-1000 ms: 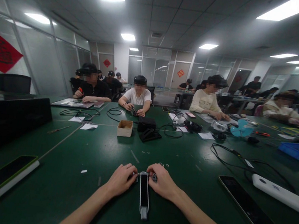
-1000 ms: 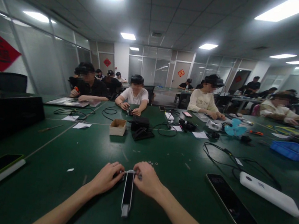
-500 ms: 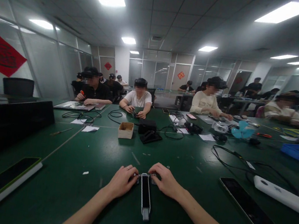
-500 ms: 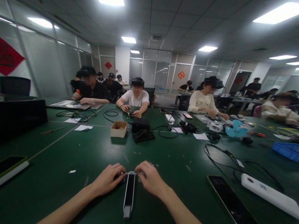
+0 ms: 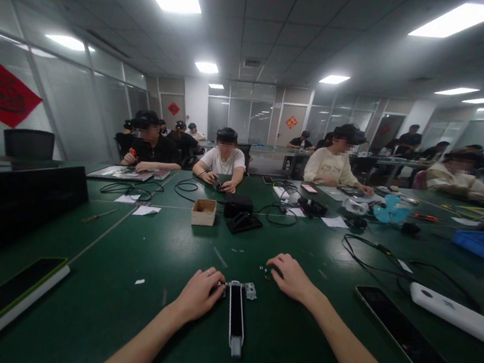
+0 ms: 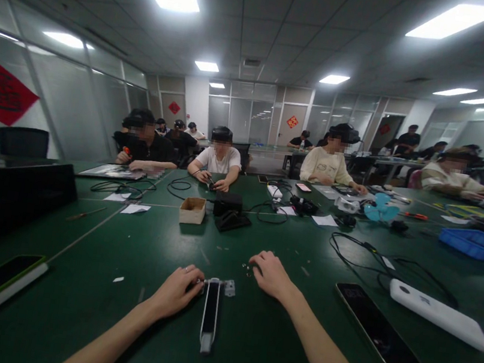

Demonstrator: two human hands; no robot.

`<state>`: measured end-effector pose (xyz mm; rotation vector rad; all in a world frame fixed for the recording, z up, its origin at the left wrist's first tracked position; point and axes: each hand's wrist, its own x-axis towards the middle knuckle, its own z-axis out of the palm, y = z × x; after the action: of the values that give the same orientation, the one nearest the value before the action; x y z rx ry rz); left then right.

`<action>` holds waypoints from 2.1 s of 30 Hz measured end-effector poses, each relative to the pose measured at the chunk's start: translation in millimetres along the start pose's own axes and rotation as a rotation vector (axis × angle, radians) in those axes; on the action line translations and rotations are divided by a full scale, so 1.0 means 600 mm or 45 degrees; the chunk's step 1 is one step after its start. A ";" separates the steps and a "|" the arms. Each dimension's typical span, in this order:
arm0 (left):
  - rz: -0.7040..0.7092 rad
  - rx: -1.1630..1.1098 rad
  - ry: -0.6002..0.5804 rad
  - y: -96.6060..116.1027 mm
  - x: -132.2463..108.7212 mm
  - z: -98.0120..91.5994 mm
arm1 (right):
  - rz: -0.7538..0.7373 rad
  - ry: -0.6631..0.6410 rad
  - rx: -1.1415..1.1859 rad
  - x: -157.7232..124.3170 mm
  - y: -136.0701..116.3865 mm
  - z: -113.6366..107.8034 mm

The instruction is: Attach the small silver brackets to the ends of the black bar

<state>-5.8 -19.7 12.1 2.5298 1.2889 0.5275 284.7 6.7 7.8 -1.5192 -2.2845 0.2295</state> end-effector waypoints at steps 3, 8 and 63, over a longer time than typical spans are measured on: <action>-0.007 0.001 -0.001 -0.001 0.000 0.001 | -0.048 -0.010 0.006 0.001 -0.012 0.001; 0.003 0.014 0.014 -0.004 0.000 0.006 | -0.056 -0.028 -0.001 0.002 -0.019 0.002; 0.050 0.035 0.037 -0.012 0.003 0.014 | -0.106 -0.177 0.325 -0.005 -0.089 0.019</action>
<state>-6.4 -14.7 2.4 2.5841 1.2667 0.5609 236.0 -16.6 15.2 -1.3124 -2.3131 0.5955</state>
